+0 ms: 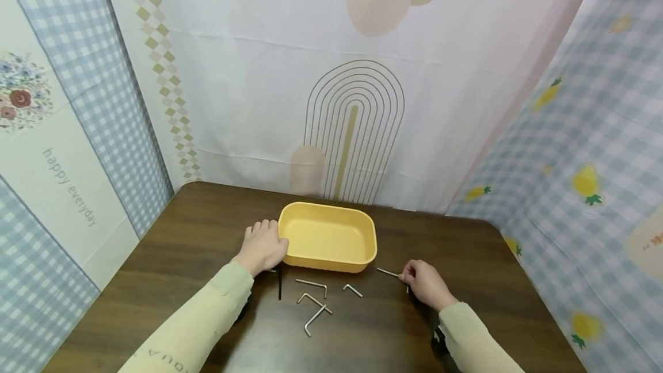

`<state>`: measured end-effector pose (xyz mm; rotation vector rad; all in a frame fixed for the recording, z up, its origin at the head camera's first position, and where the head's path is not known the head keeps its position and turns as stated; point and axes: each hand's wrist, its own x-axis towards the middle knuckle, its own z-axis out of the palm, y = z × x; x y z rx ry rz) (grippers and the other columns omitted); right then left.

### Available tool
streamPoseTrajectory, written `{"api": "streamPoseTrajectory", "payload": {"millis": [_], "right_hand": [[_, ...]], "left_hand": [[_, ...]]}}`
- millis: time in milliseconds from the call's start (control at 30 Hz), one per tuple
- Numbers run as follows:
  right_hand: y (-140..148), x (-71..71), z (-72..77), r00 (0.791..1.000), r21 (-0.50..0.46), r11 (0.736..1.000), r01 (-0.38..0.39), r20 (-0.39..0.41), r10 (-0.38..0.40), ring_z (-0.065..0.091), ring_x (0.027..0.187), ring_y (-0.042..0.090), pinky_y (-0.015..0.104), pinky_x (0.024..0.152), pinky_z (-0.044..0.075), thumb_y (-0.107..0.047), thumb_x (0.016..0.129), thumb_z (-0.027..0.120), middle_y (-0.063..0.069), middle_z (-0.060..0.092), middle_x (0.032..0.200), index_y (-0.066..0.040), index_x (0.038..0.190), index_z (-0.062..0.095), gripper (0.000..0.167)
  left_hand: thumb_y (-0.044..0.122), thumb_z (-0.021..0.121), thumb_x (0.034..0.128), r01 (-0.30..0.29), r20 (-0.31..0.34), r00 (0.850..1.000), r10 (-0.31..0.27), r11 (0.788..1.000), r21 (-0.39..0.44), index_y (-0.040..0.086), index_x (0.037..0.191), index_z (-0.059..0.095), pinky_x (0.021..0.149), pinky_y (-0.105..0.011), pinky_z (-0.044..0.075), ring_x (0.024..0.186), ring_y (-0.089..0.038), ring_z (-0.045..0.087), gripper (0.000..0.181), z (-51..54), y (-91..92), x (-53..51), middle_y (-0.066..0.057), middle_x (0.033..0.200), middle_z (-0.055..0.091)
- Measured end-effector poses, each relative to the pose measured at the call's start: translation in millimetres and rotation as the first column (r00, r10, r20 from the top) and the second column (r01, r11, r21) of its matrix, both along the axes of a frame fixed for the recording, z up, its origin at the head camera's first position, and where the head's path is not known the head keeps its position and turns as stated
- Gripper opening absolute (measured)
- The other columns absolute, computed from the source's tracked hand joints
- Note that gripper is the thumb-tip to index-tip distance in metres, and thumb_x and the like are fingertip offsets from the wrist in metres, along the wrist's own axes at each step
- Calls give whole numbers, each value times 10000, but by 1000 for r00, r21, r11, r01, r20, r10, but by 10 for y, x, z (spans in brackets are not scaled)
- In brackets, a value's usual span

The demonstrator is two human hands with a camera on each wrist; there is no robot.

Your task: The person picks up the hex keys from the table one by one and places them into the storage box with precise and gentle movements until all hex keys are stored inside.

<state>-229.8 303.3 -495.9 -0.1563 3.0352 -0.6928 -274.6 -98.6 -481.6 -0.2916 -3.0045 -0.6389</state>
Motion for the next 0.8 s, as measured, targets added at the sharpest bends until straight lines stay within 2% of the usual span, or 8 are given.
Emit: {"api": "streamPoseTrajectory", "payload": {"millis": [200, 400, 633, 800], "right_hand": [[-2, 39, 22, 998, 47, 999, -25, -53, 27, 471, 644, 150, 356, 646, 423, -130, 906, 671, 5, 501, 724, -95, 764, 551, 189], [21, 23, 129, 998, 0, 999, -32, -53, 32, 456, 621, 158, 343, 609, 403, -122, 969, 576, 15, 498, 719, -66, 849, 507, 149], [-12, -116, 405, 988, -62, 997, -46, -150, 36, 457, 625, 176, 350, 610, 395, -148, 987, 552, 35, 500, 739, -54, 906, 515, 129], [-317, -240, 572, 982, -129, 988, -81, -179, 57, 484, 664, 176, 348, 628, 411, -201, 992, 551, 35, 532, 784, -80, 935, 542, 134]], "left_hand": [[294, 438, 932, -11, -27, 1000, 11, 1000, -6, -14, 1092, 524, 875, -504, 313, 921, -327, 437, 357, 5, 44, 10, -142, 993, 501], [300, 440, 925, -18, -20, 1000, 17, 1000, -24, -6, 1071, 528, 862, -494, 318, 893, -313, 432, 350, -3, 16, 16, -123, 958, 489], [300, 442, 918, -12, -2, 1000, 12, 1000, -14, 6, 1073, 521, 858, -492, 310, 890, -313, 426, 341, -24, 16, 10, -120, 959, 484], [313, 425, 911, -15, -6, 1000, 15, 1000, -15, 12, 1079, 521, 851, -484, 309, 891, -308, 428, 358, -62, 30, -5, -112, 958, 485]]}}
